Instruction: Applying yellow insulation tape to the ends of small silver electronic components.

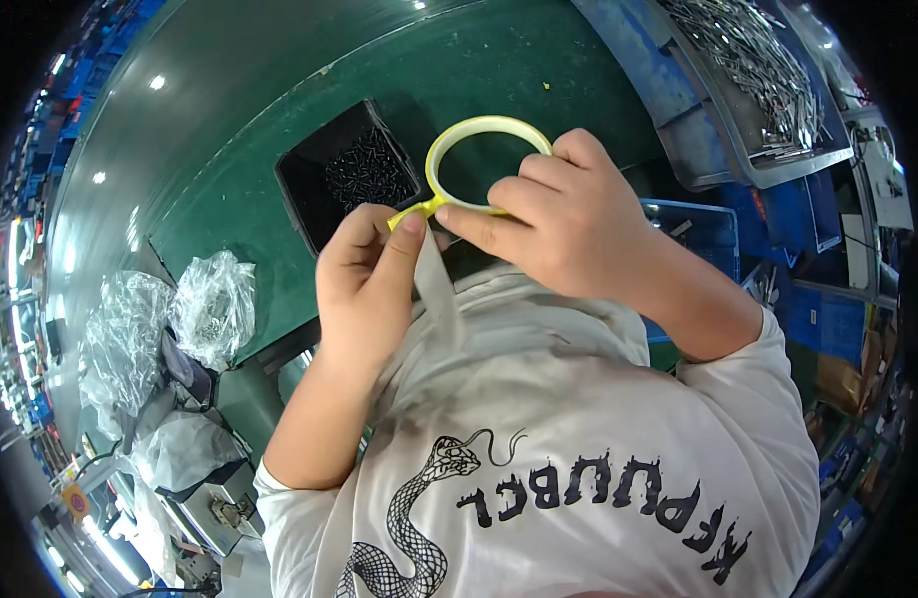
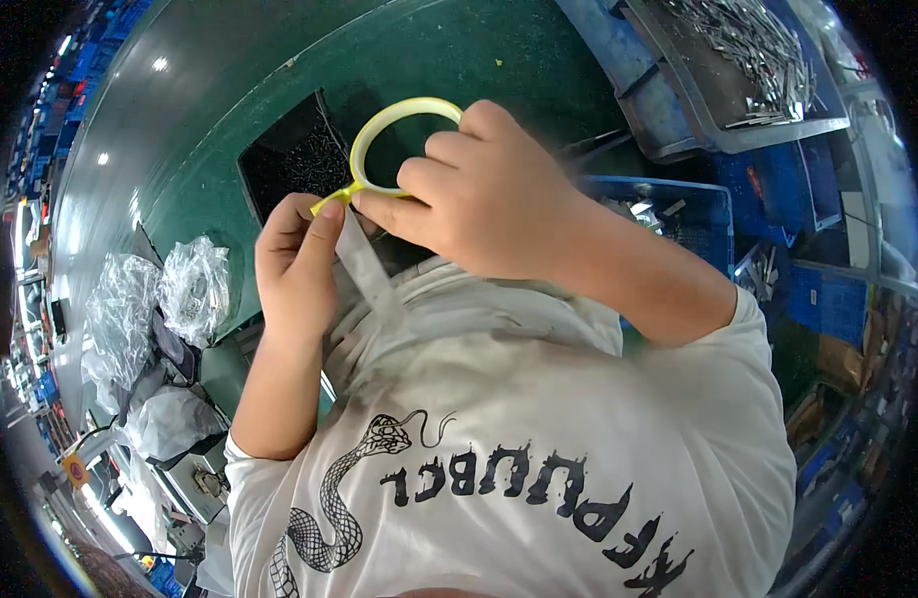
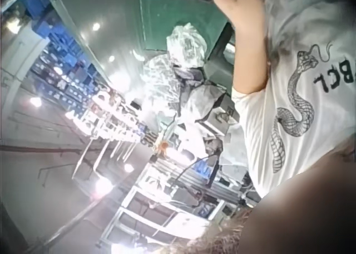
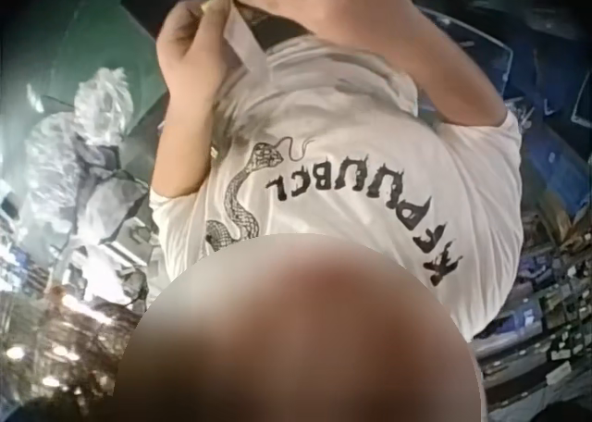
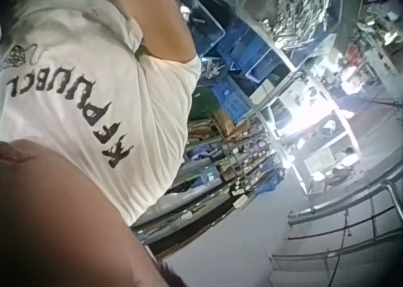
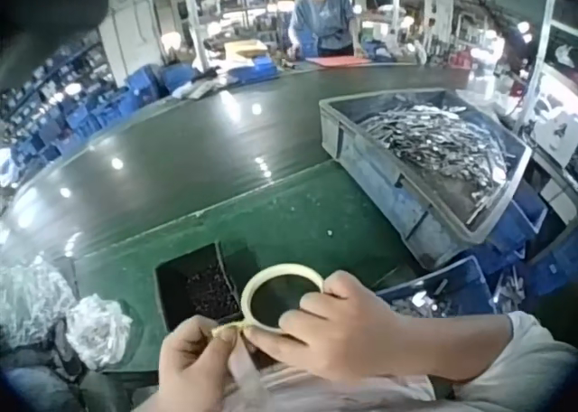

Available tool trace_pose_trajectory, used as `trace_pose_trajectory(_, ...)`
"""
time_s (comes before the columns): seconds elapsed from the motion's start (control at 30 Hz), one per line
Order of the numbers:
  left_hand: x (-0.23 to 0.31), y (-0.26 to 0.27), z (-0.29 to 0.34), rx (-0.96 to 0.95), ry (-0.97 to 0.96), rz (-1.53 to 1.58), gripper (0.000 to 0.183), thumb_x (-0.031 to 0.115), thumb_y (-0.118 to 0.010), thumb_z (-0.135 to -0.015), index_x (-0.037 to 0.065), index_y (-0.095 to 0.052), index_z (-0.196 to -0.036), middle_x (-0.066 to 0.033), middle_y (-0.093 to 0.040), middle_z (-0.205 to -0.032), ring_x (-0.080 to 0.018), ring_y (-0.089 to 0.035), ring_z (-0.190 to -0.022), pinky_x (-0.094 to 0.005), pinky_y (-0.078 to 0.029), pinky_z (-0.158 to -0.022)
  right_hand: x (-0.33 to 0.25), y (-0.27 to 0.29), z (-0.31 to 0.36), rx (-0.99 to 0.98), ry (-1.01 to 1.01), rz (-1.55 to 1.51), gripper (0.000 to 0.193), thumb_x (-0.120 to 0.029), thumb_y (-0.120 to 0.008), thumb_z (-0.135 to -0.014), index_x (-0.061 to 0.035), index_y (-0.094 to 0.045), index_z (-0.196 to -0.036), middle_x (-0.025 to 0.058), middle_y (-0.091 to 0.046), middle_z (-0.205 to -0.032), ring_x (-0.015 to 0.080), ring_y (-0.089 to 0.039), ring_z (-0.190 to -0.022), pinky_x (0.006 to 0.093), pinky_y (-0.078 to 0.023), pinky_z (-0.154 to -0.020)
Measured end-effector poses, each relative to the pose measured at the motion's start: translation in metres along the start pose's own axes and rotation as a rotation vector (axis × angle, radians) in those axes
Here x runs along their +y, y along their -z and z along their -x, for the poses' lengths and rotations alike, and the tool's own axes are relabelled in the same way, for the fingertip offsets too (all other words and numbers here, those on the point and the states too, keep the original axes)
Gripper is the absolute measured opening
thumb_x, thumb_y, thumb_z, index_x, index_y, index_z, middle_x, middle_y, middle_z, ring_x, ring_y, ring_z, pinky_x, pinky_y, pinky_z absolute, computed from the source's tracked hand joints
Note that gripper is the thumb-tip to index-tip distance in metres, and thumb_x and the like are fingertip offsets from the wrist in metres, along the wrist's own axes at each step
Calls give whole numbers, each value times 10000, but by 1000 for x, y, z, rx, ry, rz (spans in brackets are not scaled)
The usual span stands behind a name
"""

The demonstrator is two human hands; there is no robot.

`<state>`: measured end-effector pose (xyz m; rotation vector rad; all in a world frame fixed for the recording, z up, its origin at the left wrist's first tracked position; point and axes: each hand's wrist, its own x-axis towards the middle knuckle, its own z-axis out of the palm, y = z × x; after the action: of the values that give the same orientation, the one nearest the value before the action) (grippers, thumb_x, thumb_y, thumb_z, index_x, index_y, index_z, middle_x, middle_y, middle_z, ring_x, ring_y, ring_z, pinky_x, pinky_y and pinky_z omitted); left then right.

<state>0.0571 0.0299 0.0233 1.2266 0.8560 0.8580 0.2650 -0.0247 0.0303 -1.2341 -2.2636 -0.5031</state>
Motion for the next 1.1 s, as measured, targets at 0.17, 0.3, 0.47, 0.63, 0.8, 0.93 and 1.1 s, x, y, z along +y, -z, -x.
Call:
trace_pose_trajectory(0.17,19,4,-19,70,3,-388,181,108,-667,-951,-13,-654,-817,32,-574,-649,-19,-449,-579,-220,-327,-510,12,-8,-8,-18,14,38,314,-208,-631,-820,-243,-771,-1100,-77,-494,-703,115,-468,-634,315,-321,-668)
trace_pose_trajectory(0.3,24,3,-38,82,62,-471,210,140,-651,-937,-19,-655,-800,-7,-605,-634,-45,-506,-558,-234,-383,-510,22,-25,-16,-36,-18,60,295,-200,-655,-817,-265,-762,-1084,-89,-515,-688,119,-503,-641,318,-336,-671)
trace_pose_trajectory(0.47,28,5,-57,81,112,-501,225,146,-609,-952,-27,-647,-813,-35,-641,-660,-84,-577,-567,-241,-447,-533,32,-40,-27,-74,-40,88,242,-209,-664,-848,-277,-764,-1058,-96,-555,-670,119,-552,-659,316,-348,-685)
trace_pose_trajectory(0.63,27,5,-70,88,147,-516,224,157,-606,-936,-7,-634,-786,-37,-641,-660,-88,-585,-556,-237,-452,-524,36,-49,-34,-94,-56,101,227,-213,-645,-877,-275,-765,-1060,-86,-580,-669,126,-580,-673,317,-359,-702)
trace_pose_trajectory(0.8,23,9,-77,105,174,-489,206,151,-599,-909,-4,-631,-775,-44,-638,-655,-93,-591,-557,-242,-444,-509,40,-59,-35,-91,-61,83,205,-218,-634,-897,-267,-766,-1045,-75,-599,-676,135,-596,-679,321,-367,-713)
trace_pose_trajectory(0.93,21,11,-84,99,192,-510,212,161,-604,-904,-2,-629,-770,-46,-636,-651,-98,-593,-557,-241,-446,-511,41,-62,-36,-75,-66,56,177,-223,-639,-896,-261,-766,-1013,-69,-607,-677,138,-605,-678,326,-370,-718)
trace_pose_trajectory(1.1,22,8,-85,119,194,-512,226,182,-615,-901,-7,-630,-778,-46,-627,-648,-101,-592,-554,-245,-443,-510,43,-65,-34,-85,-73,61,174,-227,-661,-877,-260,-763,-1014,-67,-608,-677,137,-612,-683,326,-370,-720)
